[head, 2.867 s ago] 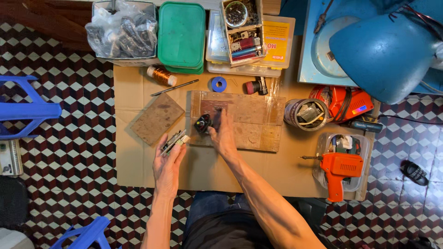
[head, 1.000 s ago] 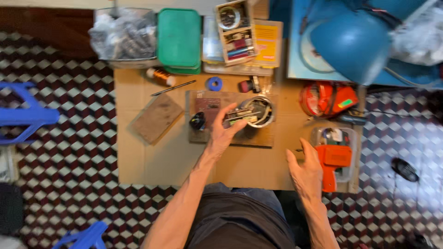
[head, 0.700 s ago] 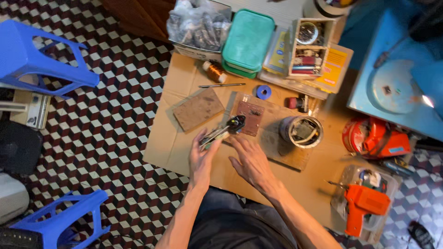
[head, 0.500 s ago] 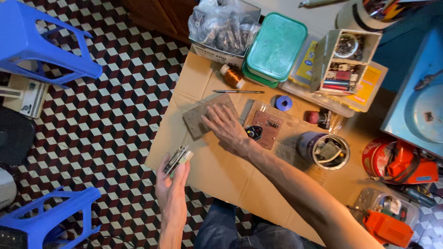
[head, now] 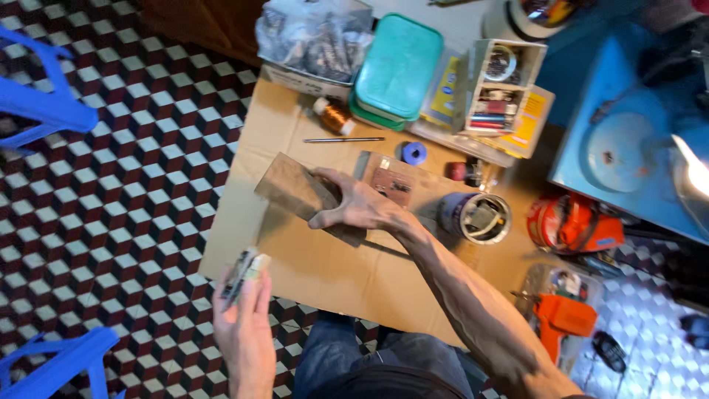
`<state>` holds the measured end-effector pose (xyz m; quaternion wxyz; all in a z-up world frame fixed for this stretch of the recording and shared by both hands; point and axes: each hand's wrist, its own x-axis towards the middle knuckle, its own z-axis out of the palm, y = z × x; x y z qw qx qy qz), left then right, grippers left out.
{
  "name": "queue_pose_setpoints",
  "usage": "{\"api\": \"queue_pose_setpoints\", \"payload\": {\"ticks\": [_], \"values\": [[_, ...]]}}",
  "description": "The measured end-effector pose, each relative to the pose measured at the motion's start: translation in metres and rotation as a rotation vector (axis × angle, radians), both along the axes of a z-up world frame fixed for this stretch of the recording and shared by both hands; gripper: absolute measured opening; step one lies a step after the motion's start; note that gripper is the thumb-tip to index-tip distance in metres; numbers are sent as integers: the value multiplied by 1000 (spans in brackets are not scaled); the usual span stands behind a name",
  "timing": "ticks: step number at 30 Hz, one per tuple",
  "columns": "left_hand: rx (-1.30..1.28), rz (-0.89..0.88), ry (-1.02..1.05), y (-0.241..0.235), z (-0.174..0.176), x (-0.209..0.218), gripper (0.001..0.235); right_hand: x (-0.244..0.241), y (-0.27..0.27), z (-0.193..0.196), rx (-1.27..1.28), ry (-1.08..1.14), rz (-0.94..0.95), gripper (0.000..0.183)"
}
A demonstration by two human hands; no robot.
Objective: The person prepares a work area by moving items on a cluttered table, then uses a hot air gun to heat a small electronic component mounted on a wooden board. The person handles solder, a multimeter, and various small parts while working on the component.
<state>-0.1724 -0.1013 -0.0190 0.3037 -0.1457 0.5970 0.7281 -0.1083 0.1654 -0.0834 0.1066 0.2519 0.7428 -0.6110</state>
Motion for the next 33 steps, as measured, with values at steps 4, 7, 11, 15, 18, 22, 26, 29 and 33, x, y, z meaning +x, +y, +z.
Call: {"api": "queue_pose_setpoints", "payload": {"ticks": [4, 7, 11, 15, 18, 22, 26, 29, 33], "values": [[96, -89, 54, 30, 21, -20, 67, 131, -22, 66, -1018, 200, -704, 90], [151, -225, 50, 61, 20, -22, 66, 193, -27, 69, -781, 192, -945, 78], [205, -409, -7, 97, 10, 2, 67, 227, -13, 53, -539, 144, -1187, 61], [238, -552, -83, 111, 13, 31, 64, 241, 22, 51, -479, 79, -1208, 58], [236, -641, -95, 114, 14, 38, 64, 258, 52, 57, -473, -52, -1039, 59], [212, -650, -98, 116, 15, 39, 64, 268, 96, 61, -371, -310, -752, 63], [191, -650, -85, 114, 17, 35, 63, 266, 113, 55, 260, -589, -363, 63], [185, -658, -90, 119, 18, 37, 63, 266, 89, 50, 878, -206, -270, 79], [196, -689, -113, 125, 16, 40, 62, 251, 53, 47, 1030, -272, -250, 110]]}}
